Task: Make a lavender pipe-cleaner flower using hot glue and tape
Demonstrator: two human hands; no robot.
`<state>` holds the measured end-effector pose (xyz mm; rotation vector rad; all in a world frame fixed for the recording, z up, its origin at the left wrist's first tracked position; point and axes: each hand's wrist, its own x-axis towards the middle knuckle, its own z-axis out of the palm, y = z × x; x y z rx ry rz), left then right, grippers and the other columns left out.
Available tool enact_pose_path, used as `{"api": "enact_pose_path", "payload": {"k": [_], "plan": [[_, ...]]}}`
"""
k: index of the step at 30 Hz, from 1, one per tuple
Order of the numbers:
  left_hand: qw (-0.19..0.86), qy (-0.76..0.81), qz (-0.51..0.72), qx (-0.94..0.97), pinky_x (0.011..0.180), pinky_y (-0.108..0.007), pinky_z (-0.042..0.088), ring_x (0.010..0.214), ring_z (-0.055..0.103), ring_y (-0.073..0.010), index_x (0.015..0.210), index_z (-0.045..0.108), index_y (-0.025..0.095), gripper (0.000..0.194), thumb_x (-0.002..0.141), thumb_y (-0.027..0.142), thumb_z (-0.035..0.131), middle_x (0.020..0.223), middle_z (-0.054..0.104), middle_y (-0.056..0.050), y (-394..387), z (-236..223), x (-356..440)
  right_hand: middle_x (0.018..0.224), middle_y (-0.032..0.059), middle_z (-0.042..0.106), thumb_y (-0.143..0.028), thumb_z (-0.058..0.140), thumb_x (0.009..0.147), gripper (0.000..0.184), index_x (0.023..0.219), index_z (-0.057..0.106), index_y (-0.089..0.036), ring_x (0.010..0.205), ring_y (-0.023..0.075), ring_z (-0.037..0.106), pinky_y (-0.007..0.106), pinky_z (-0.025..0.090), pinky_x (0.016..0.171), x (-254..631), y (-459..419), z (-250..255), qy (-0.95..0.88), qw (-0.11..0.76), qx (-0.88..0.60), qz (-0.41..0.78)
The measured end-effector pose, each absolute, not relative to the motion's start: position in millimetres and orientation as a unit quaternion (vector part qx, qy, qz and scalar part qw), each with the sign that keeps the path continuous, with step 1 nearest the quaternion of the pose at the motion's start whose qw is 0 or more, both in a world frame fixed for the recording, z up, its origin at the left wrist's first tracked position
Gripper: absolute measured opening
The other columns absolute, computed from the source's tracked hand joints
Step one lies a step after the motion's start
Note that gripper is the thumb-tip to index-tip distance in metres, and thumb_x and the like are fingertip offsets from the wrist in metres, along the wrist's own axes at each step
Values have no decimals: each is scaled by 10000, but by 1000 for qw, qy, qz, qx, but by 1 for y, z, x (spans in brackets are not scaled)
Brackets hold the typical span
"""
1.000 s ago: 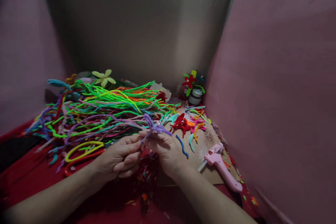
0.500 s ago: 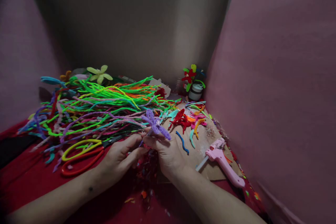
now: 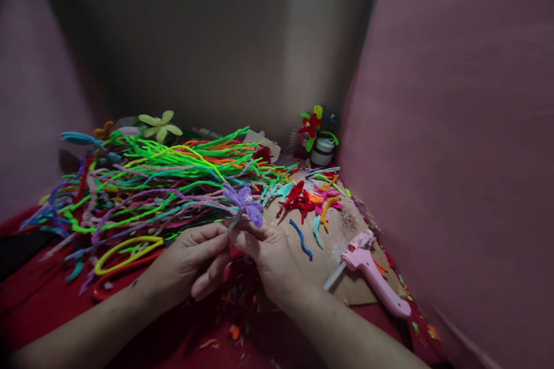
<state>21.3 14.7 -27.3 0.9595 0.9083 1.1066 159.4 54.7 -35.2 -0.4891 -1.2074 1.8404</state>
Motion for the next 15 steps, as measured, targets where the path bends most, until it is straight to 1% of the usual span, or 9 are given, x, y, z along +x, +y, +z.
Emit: {"api": "enact_pose_path", "payload": {"k": [3, 8, 12, 15], "plan": [[699, 357, 479, 394, 274, -145, 316, 241, 330, -31, 738, 562, 149, 217, 826, 348, 560, 425, 517, 51, 16, -31, 19, 723, -18, 611, -244, 677, 742, 137, 869, 719, -215, 691, 117, 525, 246, 410, 711, 159, 56, -39, -469, 428, -190, 749], [750, 285, 464, 375, 242, -154, 339, 217, 283, -23, 754, 579, 148, 216, 817, 354, 573, 418, 510, 55, 19, -34, 16, 681, -12, 621, -242, 691, 728, 170, 890, 722, -200, 679, 116, 534, 248, 418, 722, 159, 57, -41, -463, 423, -194, 755], [755, 283, 449, 386, 241, -159, 354, 216, 309, -23, 768, 606, 123, 215, 814, 330, 576, 449, 561, 24, 20, -35, 14, 695, -1, 643, -251, 674, 738, 180, 909, 715, -209, 638, 130, 556, 270, 450, 665, 160, 55, -39, -450, 405, -154, 780], [732, 318, 437, 414, 256, -168, 361, 232, 371, -43, 781, 606, 127, 226, 820, 345, 557, 490, 605, -4, 19, -34, 13, 679, -6, 644, -231, 687, 719, 165, 880, 717, -224, 611, 133, 563, 269, 463, 622, 159, 53, -36, -437, 425, -157, 777]]}}
